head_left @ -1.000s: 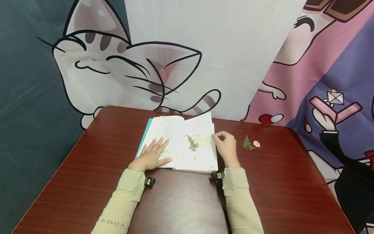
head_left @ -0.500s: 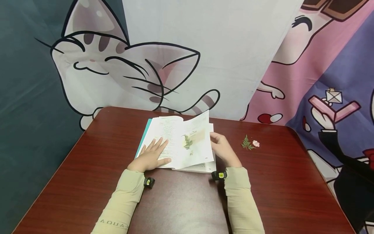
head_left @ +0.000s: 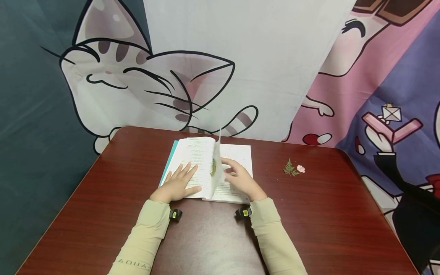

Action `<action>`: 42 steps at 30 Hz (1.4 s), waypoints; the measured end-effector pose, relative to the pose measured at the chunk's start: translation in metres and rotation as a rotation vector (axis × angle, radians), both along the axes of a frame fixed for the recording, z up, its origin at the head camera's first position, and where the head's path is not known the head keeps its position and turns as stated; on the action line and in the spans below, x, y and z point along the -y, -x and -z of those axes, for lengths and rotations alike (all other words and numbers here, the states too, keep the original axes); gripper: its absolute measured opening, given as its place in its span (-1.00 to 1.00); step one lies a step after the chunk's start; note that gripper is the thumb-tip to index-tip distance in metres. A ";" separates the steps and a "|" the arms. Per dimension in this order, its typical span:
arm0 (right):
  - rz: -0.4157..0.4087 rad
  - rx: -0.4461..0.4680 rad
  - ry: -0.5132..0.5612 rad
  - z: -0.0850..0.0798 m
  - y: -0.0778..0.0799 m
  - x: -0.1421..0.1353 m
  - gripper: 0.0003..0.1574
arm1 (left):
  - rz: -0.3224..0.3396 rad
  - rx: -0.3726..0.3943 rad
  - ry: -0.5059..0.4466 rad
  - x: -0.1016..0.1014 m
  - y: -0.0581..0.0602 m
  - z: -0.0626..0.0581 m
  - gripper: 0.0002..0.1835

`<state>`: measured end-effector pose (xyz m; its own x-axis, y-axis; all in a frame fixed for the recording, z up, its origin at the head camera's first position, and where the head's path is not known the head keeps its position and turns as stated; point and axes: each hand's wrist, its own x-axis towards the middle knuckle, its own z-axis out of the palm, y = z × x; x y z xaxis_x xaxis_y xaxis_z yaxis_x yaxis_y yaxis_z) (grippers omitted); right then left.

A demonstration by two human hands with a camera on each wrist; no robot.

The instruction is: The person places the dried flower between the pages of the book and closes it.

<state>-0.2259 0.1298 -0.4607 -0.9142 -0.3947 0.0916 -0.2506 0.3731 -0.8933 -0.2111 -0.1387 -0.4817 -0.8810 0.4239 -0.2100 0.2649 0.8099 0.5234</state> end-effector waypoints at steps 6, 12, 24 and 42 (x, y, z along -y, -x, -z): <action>-0.083 -0.004 -0.028 0.006 -0.004 0.010 -0.36 | -0.011 -0.010 0.047 -0.005 -0.001 -0.005 0.01; -0.101 -0.003 -0.031 0.011 -0.004 0.013 -0.39 | -0.036 -0.019 0.040 -0.006 -0.004 -0.010 -0.11; -0.205 -0.056 -0.134 0.011 -0.003 0.014 -0.44 | -0.029 -0.182 -0.003 -0.007 -0.008 -0.014 -0.36; -0.241 -0.148 -0.296 0.007 -0.011 0.025 -0.32 | -0.022 -0.095 -0.054 -0.003 -0.005 -0.012 -0.41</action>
<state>-0.2152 0.1048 -0.4679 -0.7775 -0.6255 0.0658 -0.4805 0.5233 -0.7037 -0.2065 -0.1359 -0.4695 -0.9053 0.4123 -0.1020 0.2978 0.7874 0.5398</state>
